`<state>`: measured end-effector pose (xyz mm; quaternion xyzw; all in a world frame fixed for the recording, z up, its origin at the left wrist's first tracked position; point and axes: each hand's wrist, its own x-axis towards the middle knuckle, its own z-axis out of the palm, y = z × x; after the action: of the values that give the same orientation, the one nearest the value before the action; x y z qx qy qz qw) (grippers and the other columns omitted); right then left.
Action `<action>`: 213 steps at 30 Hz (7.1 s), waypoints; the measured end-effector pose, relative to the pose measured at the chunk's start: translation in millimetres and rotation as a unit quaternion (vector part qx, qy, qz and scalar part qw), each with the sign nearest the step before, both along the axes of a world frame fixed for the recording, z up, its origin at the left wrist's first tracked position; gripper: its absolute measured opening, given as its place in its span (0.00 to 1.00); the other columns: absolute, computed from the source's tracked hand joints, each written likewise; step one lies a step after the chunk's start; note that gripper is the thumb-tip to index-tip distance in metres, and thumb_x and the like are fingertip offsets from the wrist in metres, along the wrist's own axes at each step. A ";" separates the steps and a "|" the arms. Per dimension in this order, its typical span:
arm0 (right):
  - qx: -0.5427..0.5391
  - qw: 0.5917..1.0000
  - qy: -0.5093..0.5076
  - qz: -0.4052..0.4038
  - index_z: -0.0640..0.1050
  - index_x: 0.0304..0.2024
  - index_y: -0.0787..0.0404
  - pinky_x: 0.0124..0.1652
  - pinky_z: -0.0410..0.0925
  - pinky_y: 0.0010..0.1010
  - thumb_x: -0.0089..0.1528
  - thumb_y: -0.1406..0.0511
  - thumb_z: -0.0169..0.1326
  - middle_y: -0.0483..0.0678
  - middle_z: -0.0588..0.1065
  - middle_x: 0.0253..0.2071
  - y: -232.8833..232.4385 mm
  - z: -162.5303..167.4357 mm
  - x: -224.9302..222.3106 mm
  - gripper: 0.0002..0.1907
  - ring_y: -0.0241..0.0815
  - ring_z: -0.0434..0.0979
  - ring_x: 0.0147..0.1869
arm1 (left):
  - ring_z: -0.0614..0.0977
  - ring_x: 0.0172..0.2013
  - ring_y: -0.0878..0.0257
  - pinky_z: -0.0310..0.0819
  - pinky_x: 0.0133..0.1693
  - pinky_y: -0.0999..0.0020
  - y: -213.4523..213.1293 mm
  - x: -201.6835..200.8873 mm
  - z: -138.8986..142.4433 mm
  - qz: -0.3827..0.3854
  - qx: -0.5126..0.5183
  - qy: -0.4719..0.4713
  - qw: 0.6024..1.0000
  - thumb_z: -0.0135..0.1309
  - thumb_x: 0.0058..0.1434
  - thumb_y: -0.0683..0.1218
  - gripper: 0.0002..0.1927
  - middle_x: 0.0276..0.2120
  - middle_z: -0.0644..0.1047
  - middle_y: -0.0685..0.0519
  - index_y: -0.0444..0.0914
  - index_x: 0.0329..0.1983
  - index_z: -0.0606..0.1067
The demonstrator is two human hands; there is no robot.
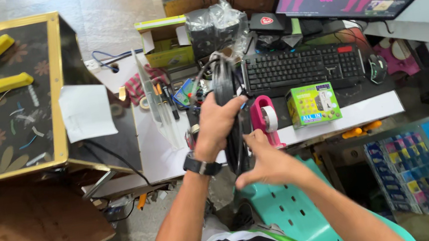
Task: The person handles a coiled black network cable on the work counter, picks up an RJ45 connector, strips the cable end with wire strippers, untwists and arranges the exposed colored wires, trims them, inserts the wires into the connector, and squeezes the connector with yellow-handled crimping pliers.
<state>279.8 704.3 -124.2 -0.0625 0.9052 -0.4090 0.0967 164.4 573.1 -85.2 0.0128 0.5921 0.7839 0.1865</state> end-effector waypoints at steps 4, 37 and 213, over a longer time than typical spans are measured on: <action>-0.045 0.993 0.084 -0.075 0.66 0.54 0.75 0.56 0.64 0.43 0.42 0.56 0.72 0.62 0.65 0.50 -27.3 27.8 26.5 0.47 0.58 0.68 0.56 | 0.74 0.23 0.71 0.70 0.25 0.71 -3.1 30.0 43.3 0.011 0.059 0.035 0.998 0.64 0.58 0.44 0.12 0.28 0.77 0.57 0.35 0.41 0.76; 0.244 0.844 0.366 0.307 0.75 0.39 0.66 0.43 0.71 0.45 0.45 0.70 0.61 0.53 0.71 0.42 -357.6 214.2 -162.9 0.19 0.57 0.76 0.47 | 0.83 0.25 0.65 0.77 0.29 0.68 -435.3 38.8 119.4 0.134 -0.228 0.195 0.944 0.57 0.61 0.56 0.25 0.29 0.81 0.52 0.34 0.52 0.73; 0.009 0.936 0.328 0.125 0.71 0.62 0.63 0.45 0.71 0.42 0.50 0.71 0.61 0.58 0.77 0.44 -489.6 218.2 -177.7 0.35 0.62 0.78 0.47 | 0.74 0.20 0.73 0.66 0.23 0.75 -536.4 -57.1 132.3 0.164 -0.068 0.377 0.909 0.56 0.68 0.37 0.04 0.21 0.76 0.56 0.32 0.43 0.79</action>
<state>102.0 214.8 94.0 -0.3052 0.8752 -0.3420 -0.1549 107.2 36.7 47.0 0.1974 0.6636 0.6985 -0.1811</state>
